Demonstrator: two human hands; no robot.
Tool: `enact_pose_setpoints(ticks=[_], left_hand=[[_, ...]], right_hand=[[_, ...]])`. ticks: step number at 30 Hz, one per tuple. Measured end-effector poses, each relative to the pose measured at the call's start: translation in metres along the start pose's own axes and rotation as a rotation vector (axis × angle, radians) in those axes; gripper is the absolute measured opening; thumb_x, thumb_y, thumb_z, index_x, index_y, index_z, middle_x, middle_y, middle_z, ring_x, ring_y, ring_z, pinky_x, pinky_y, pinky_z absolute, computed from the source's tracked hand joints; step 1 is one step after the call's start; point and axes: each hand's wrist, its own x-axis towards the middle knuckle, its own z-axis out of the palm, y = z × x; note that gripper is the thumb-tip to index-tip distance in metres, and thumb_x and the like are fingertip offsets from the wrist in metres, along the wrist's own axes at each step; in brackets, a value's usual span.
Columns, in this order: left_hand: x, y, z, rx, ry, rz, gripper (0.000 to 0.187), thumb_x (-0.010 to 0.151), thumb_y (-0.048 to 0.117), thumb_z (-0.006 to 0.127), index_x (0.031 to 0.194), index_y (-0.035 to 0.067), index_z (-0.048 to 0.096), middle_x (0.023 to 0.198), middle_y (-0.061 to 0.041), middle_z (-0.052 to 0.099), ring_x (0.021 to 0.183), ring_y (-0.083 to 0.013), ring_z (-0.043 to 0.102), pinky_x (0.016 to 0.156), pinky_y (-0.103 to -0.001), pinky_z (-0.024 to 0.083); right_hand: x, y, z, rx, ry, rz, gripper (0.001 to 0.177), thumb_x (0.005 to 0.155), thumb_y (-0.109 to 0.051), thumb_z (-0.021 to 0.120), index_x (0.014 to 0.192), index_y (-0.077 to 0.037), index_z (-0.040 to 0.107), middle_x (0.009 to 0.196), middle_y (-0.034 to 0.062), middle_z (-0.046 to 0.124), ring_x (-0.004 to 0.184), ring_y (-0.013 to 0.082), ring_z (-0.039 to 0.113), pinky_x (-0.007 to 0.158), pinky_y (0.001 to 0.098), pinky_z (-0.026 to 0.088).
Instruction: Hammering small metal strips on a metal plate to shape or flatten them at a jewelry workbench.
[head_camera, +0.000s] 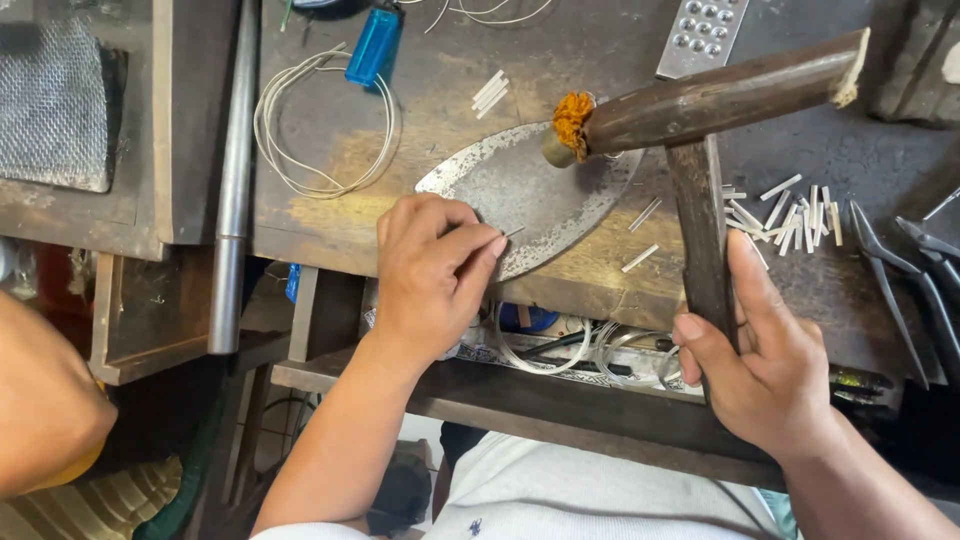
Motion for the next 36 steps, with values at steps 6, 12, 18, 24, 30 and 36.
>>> enact_pose_setpoints(ticks=[6,12,18,24,30,36], left_hand=[[0.001,-0.001,0.009,-0.004,0.119,-0.110,0.008,0.081,0.010,0.063,0.089,0.008,0.062,0.082,-0.005,0.051,0.079,-0.0247,0.044,0.072,-0.036,0.037],[0.000,-0.003,0.003,-0.054,0.104,-0.091,0.008,0.080,0.004,0.059,0.087,0.007,0.062,0.086,-0.005,0.052,0.083,-0.0261,0.045,0.072,-0.036,0.040],[0.002,-0.001,0.002,-0.050,0.110,-0.110,0.005,0.079,0.005,0.058,0.080,0.005,0.062,0.083,-0.005,0.052,0.081,-0.0250,0.044,0.071,-0.034,0.039],[0.002,-0.002,0.002,-0.044,0.114,-0.059,0.003,0.080,0.008,0.059,0.080,0.006,0.062,0.083,-0.006,0.052,0.081,-0.0255,0.044,0.071,-0.035,0.039],[0.002,0.001,0.002,0.086,0.078,0.042,0.005,0.078,0.015,0.062,0.082,0.012,0.064,0.087,-0.005,0.054,0.082,-0.0253,0.047,0.073,-0.040,0.034],[-0.001,-0.001,0.003,0.093,0.075,0.024,0.015,0.080,0.021,0.060,0.089,0.009,0.062,0.091,-0.006,0.055,0.084,-0.0247,0.049,0.089,-0.051,0.031]], right_hand=[[-0.002,0.003,0.001,0.002,0.013,-0.001,0.064,0.084,0.004,0.054,0.138,-0.005,0.020,0.070,0.0073,0.058,0.045,0.0073,0.053,0.044,0.0172,0.046],[-0.001,0.003,0.002,0.116,0.004,0.017,0.064,0.083,0.005,0.051,0.138,-0.008,0.020,0.073,0.0113,0.054,0.042,0.0103,0.052,0.042,0.0184,0.048],[0.003,-0.008,-0.001,-0.097,-0.021,0.109,0.063,0.083,-0.007,0.053,0.138,-0.011,0.023,0.057,-0.0023,0.056,0.042,0.0029,0.053,0.049,0.0156,0.047],[0.003,-0.007,-0.002,-0.128,-0.032,0.116,0.062,0.082,-0.010,0.053,0.137,-0.014,0.024,0.053,-0.0044,0.055,0.042,0.0025,0.054,0.050,0.0166,0.047],[0.006,-0.009,-0.002,-0.035,-0.048,0.135,0.063,0.082,-0.008,0.052,0.137,-0.013,0.022,0.061,-0.0004,0.057,0.040,0.0043,0.054,0.043,0.0170,0.050],[0.004,-0.009,0.000,-0.039,-0.030,0.211,0.064,0.081,-0.008,0.053,0.138,-0.014,0.023,0.060,0.0014,0.057,0.040,0.0060,0.053,0.045,0.0186,0.049]])
